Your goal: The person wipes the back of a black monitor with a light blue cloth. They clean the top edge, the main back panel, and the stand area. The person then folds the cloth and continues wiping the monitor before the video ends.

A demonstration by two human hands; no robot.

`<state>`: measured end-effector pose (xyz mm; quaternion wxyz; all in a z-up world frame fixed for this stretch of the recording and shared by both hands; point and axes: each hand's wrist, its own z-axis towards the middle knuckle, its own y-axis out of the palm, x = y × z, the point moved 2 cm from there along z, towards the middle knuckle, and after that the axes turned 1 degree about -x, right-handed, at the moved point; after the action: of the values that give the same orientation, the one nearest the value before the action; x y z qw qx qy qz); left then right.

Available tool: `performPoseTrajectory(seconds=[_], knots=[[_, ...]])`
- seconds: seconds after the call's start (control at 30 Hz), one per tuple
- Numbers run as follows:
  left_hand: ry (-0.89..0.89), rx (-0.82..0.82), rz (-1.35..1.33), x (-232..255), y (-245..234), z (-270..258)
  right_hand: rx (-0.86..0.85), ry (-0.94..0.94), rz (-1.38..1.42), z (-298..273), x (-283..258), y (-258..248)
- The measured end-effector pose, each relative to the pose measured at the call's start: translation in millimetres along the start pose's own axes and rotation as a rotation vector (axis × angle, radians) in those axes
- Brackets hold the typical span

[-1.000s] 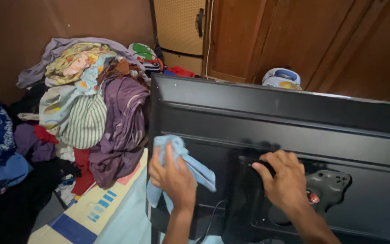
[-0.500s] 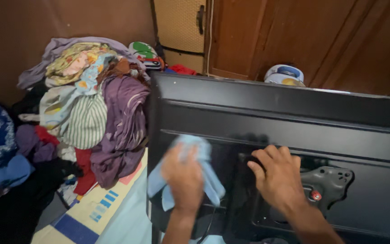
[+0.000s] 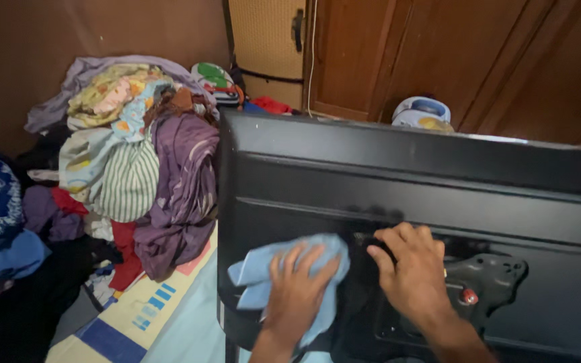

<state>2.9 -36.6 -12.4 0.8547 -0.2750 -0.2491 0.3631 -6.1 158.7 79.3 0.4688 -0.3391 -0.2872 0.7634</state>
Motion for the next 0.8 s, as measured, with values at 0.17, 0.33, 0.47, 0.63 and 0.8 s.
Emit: performPoseTrajectory(seconds=[0.17, 0.33, 0.47, 0.63, 0.8], knots=[[0.117, -0.223, 0.015, -27.1, -7.3, -47.6, -0.010, -0.010, 0.000, -1.5, 1.7, 2.5], [0.149, -0.264, -0.056, -23.9, -12.9, -36.2, 0.010, -0.006, 0.004, -2.1, 1.8, 1.5], [0.138, -0.240, -0.085, -6.0, -9.0, -13.8, 0.019, 0.023, 0.012, -4.1, 1.7, 2.8], [0.105, -0.253, -0.142, -12.9, -7.2, -28.9, 0.004, 0.031, 0.020, -7.1, 3.3, 4.1], [0.042, -0.227, -0.088, -38.6, -8.7, -62.7, 0.036, 0.010, 0.008, -14.7, -2.8, -2.1]])
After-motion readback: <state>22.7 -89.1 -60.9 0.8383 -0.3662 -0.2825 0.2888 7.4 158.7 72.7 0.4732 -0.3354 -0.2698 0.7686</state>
